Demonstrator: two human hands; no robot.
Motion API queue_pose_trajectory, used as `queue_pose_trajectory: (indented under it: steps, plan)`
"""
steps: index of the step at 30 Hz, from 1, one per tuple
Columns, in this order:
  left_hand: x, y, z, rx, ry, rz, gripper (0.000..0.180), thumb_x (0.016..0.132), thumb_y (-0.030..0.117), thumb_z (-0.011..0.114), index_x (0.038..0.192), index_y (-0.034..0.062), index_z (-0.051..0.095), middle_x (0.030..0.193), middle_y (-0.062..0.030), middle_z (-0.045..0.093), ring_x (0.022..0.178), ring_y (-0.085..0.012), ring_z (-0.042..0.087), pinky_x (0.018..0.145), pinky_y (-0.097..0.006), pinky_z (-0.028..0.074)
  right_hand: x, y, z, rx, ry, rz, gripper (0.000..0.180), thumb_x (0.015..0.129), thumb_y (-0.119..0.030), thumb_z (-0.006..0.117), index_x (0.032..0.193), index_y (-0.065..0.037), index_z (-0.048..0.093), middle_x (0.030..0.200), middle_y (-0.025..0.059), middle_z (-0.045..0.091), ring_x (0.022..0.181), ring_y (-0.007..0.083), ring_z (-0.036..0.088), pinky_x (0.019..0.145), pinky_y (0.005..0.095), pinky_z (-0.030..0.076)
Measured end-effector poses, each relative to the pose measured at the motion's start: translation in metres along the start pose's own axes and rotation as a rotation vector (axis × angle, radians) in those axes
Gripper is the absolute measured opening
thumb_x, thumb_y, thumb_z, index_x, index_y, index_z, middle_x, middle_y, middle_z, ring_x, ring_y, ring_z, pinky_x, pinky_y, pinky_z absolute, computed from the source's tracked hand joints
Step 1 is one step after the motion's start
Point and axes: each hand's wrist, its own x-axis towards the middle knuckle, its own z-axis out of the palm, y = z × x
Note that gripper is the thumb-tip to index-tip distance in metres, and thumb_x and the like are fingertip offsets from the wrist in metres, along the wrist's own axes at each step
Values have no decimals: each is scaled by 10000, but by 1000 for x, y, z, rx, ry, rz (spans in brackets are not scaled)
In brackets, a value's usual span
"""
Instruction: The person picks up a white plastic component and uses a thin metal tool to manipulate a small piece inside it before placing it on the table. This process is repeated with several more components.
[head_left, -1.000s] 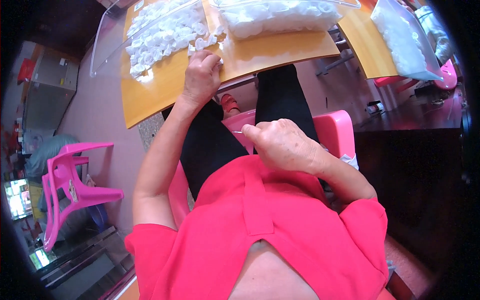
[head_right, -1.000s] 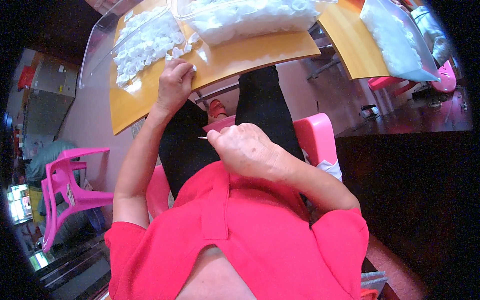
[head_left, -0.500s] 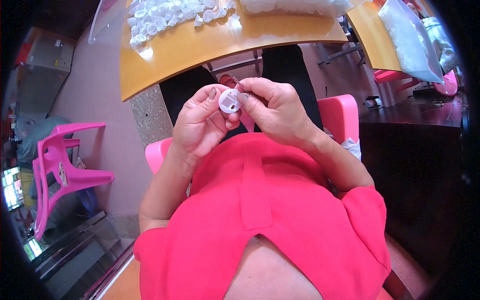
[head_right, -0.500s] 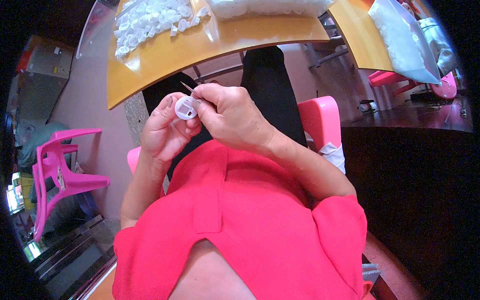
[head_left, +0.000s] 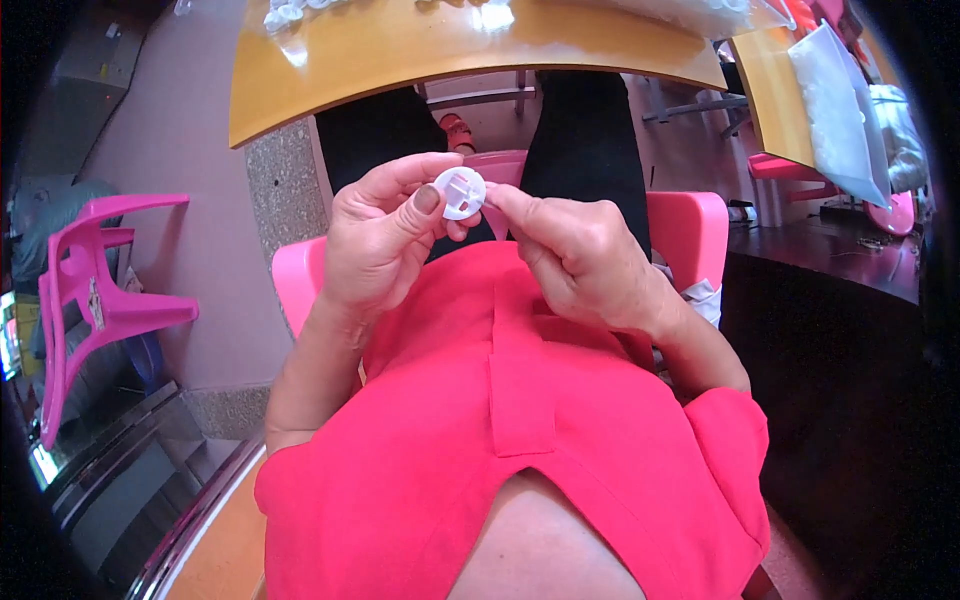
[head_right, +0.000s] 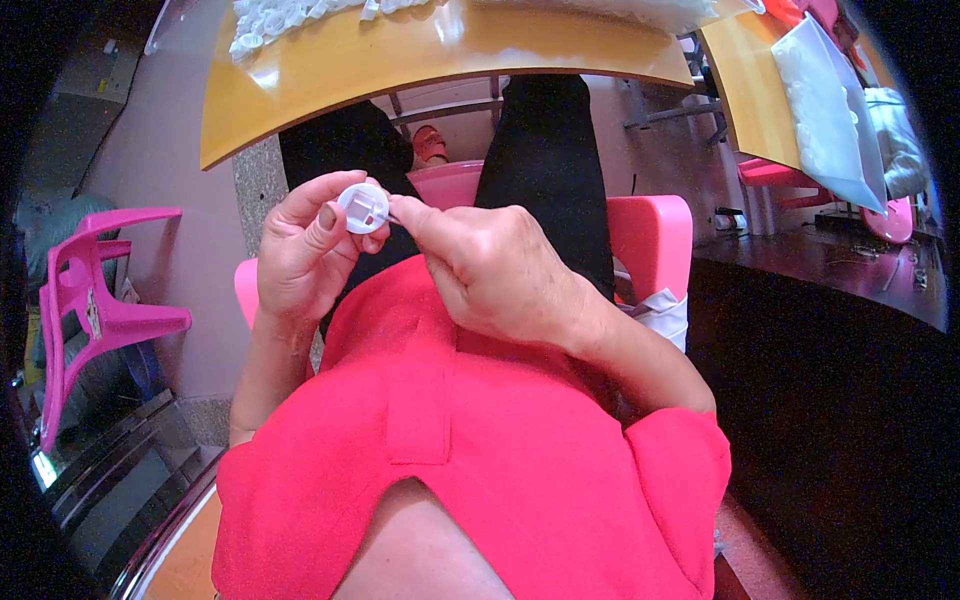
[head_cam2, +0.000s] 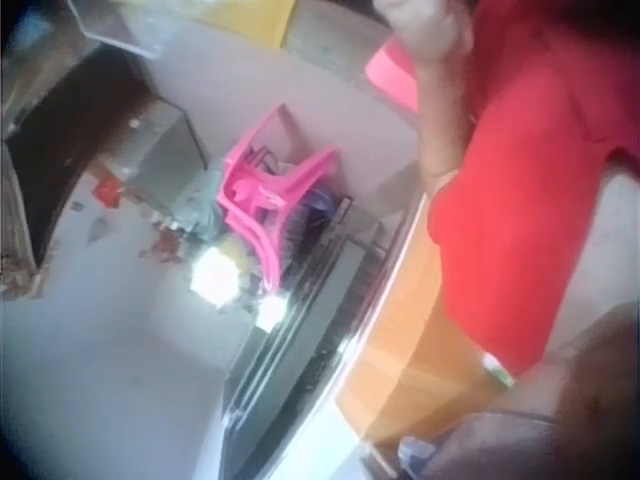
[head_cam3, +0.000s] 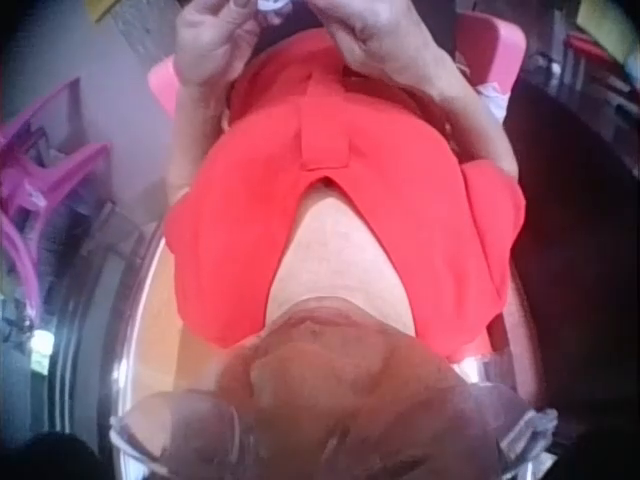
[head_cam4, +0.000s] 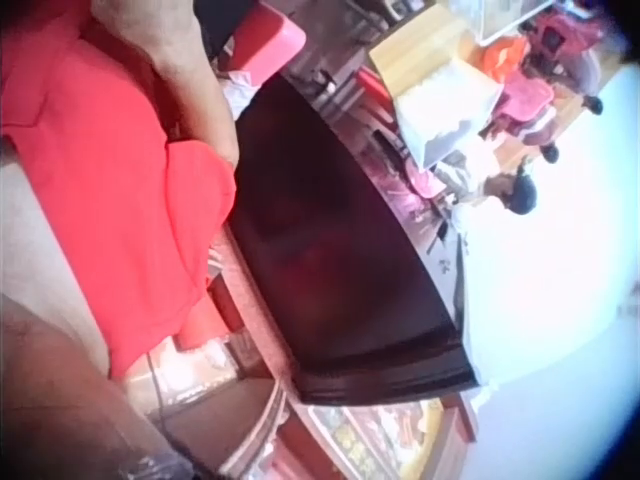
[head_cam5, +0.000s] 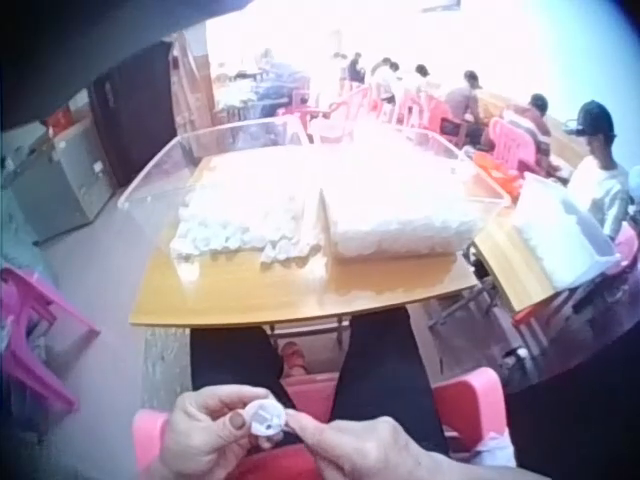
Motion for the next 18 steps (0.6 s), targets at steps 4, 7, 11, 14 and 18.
queue_pose_trajectory:
  steps: [4, 7, 11, 14, 18]
  plan:
    - [1, 0, -2, 30, -30, 33, 314, 901, 95, 611, 1180, -46, 580, 1029, -154, 655, 868, -207, 643, 743, -300, 540, 1, -5, 0, -79, -82, 23, 489, 763, 115, 567, 1241, 14, 540, 722, 155, 605, 610, 259, 630, 556, 314, 501]
    - [1, 0, -2, 44, -36, 39, 314, 893, 89, 620, 1174, -47, 584, 1027, -149, 653, 868, -201, 642, 753, -299, 542, 2, -5, 0, -99, -70, 12, 489, 758, 114, 570, 1235, 13, 542, 715, 155, 602, 609, 260, 629, 550, 320, 501]
    - [1, -1, -4, 94, -50, 75, 302, 878, 70, 635, 1153, -49, 597, 1034, -139, 632, 864, -194, 640, 768, -299, 545, 1, -6, 1, -119, -82, 27, 488, 754, 111, 570, 1230, 12, 542, 719, 152, 601, 621, 274, 630, 547, 330, 500]
    - [2, -2, -4, 136, -70, 112, 281, 876, 60, 635, 1134, -47, 608, 1050, -140, 613, 867, -197, 637, 767, -299, 546, 2, -5, 1, -100, -81, 21, 479, 758, 115, 564, 1225, 12, 544, 732, 155, 604, 633, 276, 634, 552, 338, 504]
    - [2, -2, -2, 156, -65, 112, 264, 881, 57, 627, 1124, -45, 613, 1060, -147, 610, 873, -200, 634, 765, -299, 547, 1, -1, 3, -83, -78, 24, 474, 771, 122, 549, 1232, 12, 538, 752, 168, 610, 642, 285, 637, 566, 329, 505]
